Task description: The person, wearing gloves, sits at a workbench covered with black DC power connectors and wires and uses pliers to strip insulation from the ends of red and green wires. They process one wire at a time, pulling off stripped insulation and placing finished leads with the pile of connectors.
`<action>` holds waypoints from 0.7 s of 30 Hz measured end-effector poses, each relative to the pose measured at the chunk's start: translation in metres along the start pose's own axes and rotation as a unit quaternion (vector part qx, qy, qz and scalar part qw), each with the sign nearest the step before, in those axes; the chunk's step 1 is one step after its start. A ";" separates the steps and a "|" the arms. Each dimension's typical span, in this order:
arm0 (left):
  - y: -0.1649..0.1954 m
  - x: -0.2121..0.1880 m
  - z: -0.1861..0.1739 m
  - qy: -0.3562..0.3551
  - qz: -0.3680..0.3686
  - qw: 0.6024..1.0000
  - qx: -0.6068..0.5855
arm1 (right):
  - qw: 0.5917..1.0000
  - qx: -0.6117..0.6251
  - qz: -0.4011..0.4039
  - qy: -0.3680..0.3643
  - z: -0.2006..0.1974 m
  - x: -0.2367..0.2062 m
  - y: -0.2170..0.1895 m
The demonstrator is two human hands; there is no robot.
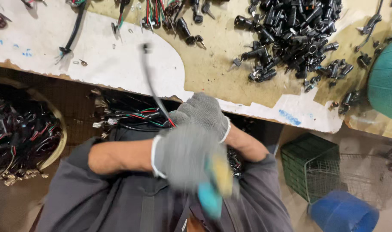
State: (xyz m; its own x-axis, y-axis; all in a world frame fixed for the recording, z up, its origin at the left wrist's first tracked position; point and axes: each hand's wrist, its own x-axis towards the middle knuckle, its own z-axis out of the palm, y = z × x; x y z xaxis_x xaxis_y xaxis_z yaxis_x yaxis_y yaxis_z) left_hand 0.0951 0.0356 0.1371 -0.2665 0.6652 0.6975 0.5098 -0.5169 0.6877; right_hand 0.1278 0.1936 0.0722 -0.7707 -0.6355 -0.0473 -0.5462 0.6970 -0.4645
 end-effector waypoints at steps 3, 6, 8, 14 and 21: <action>-0.036 0.009 -0.048 0.167 -0.171 0.948 0.211 | 1.000 0.008 -0.022 -0.006 0.005 -0.001 0.000; -0.119 -0.004 -0.092 0.153 -0.284 0.805 0.498 | 0.999 0.032 -0.036 0.025 0.004 0.002 0.004; -0.155 -0.024 -0.089 0.110 -0.383 0.739 0.543 | 0.997 0.041 0.036 0.060 -0.004 0.010 0.009; -0.162 -0.040 -0.095 0.106 -0.426 0.671 0.598 | 0.919 -0.073 0.177 0.345 -0.030 0.092 0.079; -0.081 -0.110 -0.065 0.117 -0.522 0.704 0.467 | 0.926 -0.058 0.159 0.338 -0.004 0.083 0.102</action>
State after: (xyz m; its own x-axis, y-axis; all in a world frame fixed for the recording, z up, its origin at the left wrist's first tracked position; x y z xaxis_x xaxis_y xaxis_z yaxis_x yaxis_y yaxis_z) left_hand 0.0301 -0.0307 0.0174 -0.9666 0.2564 -0.0014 0.2223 0.8409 0.4935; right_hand 0.0066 0.2129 0.0249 -0.9062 -0.0654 0.4178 -0.2573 0.8692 -0.4222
